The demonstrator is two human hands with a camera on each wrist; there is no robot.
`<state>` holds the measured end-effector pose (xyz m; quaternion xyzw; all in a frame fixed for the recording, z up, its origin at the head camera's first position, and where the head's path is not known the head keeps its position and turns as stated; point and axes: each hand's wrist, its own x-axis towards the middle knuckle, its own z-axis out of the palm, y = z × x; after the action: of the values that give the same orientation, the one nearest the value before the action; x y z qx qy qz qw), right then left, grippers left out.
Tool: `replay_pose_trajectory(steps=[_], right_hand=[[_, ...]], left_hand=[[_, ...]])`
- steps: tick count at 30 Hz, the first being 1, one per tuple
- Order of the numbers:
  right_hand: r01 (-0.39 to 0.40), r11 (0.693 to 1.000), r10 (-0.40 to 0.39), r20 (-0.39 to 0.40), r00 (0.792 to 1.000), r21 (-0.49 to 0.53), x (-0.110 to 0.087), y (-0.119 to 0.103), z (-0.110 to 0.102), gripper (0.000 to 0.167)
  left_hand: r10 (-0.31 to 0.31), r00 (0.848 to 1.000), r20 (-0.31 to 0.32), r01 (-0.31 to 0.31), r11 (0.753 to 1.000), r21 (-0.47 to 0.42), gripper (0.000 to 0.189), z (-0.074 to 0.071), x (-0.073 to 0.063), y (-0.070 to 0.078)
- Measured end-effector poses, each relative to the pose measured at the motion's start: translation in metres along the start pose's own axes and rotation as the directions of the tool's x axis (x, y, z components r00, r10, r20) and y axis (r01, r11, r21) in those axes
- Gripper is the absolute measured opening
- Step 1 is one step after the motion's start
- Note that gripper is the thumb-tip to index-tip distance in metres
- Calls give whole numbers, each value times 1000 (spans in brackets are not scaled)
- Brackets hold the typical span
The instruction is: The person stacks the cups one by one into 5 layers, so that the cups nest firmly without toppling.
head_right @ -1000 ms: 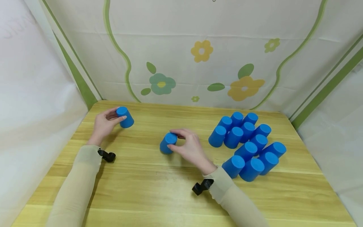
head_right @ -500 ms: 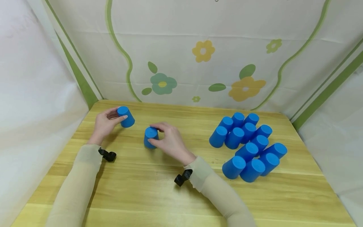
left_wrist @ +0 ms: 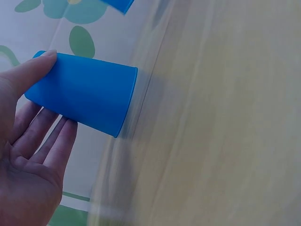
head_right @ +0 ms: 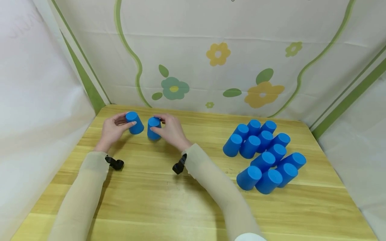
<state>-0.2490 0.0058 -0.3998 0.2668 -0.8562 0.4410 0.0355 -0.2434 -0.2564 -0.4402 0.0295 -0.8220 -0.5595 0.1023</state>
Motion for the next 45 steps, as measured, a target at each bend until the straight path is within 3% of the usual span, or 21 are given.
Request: replay_pose_trajectory(steps=[7, 13, 35, 45], right_hand=[[-54, 998, 54, -8, 998, 23, 27, 0, 15, 49], [-79, 997, 80, -20, 997, 21, 36, 1, 25, 49], [-158, 987, 158, 3, 987, 41, 38, 11, 46, 62], [-167, 983, 167, 3, 986, 82, 32, 15, 41, 69]], left_hand=[[10, 1000, 7, -10, 1000, 9, 60, 0, 2, -2], [12, 1000, 10, -12, 1000, 9, 59, 0, 2, -2], [4, 1000, 13, -5, 1000, 25, 60, -1, 0, 1], [-6, 1000, 13, 6, 1000, 23, 59, -1, 0, 1]])
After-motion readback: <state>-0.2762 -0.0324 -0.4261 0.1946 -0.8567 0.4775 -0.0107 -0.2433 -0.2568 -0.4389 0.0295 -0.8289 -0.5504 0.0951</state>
